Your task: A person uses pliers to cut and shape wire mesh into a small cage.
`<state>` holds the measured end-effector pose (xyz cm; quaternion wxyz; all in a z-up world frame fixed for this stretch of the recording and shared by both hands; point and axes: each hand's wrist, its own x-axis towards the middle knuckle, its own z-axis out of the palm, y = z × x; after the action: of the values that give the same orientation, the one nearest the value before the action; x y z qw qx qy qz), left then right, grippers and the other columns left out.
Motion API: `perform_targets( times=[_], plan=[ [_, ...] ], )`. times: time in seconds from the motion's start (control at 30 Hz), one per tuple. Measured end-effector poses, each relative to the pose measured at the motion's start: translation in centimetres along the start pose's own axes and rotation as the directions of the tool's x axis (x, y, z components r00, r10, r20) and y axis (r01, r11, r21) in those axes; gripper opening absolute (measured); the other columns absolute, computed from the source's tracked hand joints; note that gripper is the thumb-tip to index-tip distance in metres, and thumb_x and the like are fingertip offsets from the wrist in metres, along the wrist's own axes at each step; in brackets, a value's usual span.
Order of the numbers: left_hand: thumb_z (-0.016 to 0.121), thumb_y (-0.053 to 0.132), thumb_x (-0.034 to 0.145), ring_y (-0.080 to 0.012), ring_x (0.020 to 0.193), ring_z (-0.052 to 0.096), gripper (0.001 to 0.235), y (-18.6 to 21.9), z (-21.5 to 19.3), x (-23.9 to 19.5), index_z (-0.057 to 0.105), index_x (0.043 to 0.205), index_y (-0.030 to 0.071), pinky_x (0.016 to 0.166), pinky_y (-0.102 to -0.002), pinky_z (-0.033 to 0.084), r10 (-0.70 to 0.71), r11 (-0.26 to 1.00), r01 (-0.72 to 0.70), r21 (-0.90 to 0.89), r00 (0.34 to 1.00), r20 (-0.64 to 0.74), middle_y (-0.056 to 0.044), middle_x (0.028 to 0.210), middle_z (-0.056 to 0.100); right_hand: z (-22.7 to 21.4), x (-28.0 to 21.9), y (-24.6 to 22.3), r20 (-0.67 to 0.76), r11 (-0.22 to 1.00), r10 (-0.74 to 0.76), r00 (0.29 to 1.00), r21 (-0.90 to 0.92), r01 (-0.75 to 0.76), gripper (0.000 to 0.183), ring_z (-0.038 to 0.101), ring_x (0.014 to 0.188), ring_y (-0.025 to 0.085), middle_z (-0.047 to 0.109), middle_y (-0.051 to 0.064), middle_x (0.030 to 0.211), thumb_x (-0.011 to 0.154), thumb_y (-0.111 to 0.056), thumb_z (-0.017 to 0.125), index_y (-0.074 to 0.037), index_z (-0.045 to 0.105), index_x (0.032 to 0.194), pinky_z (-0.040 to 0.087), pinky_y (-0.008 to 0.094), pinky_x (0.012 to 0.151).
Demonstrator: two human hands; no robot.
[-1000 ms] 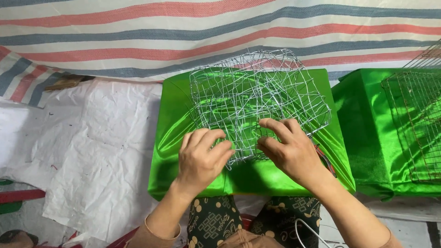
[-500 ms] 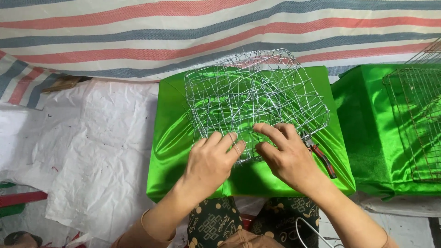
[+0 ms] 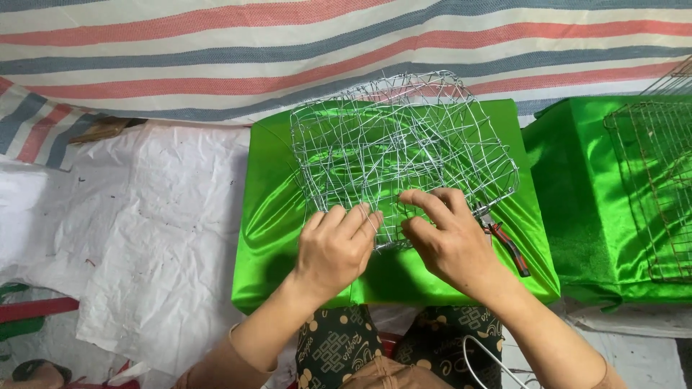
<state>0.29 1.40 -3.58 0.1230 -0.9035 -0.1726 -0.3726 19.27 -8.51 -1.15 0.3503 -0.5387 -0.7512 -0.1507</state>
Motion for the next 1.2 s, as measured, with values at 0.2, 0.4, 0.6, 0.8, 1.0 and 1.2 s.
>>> perform_targets(
  times=[0.2,0.4,0.6,0.8,1.0,1.2],
  plan=[
    [0.059,0.019,0.093,-0.0255,0.072,0.056,0.015,-0.5,0.4,-0.1,0.072,0.098,0.013,0.062,-0.037,0.045,0.039,0.996,-0.037,-0.083,0.999,0.017,-0.007,0.093,0.065,-0.6,-0.1,-0.2,0.042,0.986,0.155,0.987,0.055,-0.157,0.007,0.065,0.095,0.032,0.066,0.010,0.122,0.091,-0.009,0.072,-0.013,0.068,0.096,0.057,0.041,0.078],
    [0.060,0.016,0.096,-0.0317,0.101,0.063,0.020,-1.9,-3.5,0.0,0.072,0.111,0.011,0.085,-0.044,0.049,-0.030,0.942,0.069,-0.328,0.992,0.124,-0.011,0.114,0.066,-1.0,-0.2,0.3,0.047,0.975,0.193,0.980,0.104,-0.197,0.009,0.066,0.095,0.030,0.066,0.009,0.122,0.094,-0.009,0.069,-0.014,0.072,0.100,0.058,0.041,0.079],
    [0.063,0.011,0.093,-0.0335,0.115,0.055,0.016,-1.0,-4.0,-1.7,0.077,0.102,0.013,0.095,-0.045,0.047,-0.207,0.904,0.211,-0.372,0.977,0.049,-0.013,0.122,0.064,-0.4,-1.2,0.9,0.027,0.969,0.228,0.973,0.095,-0.229,0.008,0.068,0.094,0.025,0.068,0.007,0.121,0.093,-0.008,0.071,-0.015,0.074,0.094,0.059,0.036,0.076],
    [0.066,0.022,0.092,-0.0365,0.124,0.047,0.010,0.4,-1.5,0.8,0.073,0.092,0.015,0.100,-0.049,0.040,-0.093,0.967,0.100,-0.234,0.995,0.044,-0.013,0.133,0.058,0.0,-1.4,1.3,0.027,0.957,0.257,0.966,0.132,-0.258,0.009,0.069,0.091,0.025,0.069,0.009,0.121,0.093,-0.008,0.069,-0.015,0.075,0.093,0.060,0.035,0.072],
    [0.063,0.014,0.093,-0.0349,0.131,0.039,0.013,1.6,-1.2,2.4,0.075,0.095,0.010,0.107,-0.060,0.027,-0.163,0.954,0.219,-0.203,0.952,0.259,-0.013,0.147,0.049,-0.7,-1.2,1.3,-0.020,0.963,0.267,0.963,-0.019,-0.267,0.007,0.065,0.100,0.028,0.069,0.005,0.121,0.092,-0.013,0.073,-0.019,0.075,0.091,0.058,0.037,0.082],
    [0.059,0.016,0.096,-0.0344,0.129,0.042,0.019,2.0,0.0,1.9,0.075,0.089,0.008,0.106,-0.059,0.027,-0.226,0.922,0.293,-0.253,0.938,0.264,-0.011,0.143,0.055,0.2,-2.0,1.6,-0.018,0.948,0.318,0.948,0.016,-0.318,0.005,0.066,0.100,0.027,0.071,0.000,0.117,0.087,-0.022,0.078,-0.022,0.074,0.090,0.057,0.041,0.083]
  ],
)
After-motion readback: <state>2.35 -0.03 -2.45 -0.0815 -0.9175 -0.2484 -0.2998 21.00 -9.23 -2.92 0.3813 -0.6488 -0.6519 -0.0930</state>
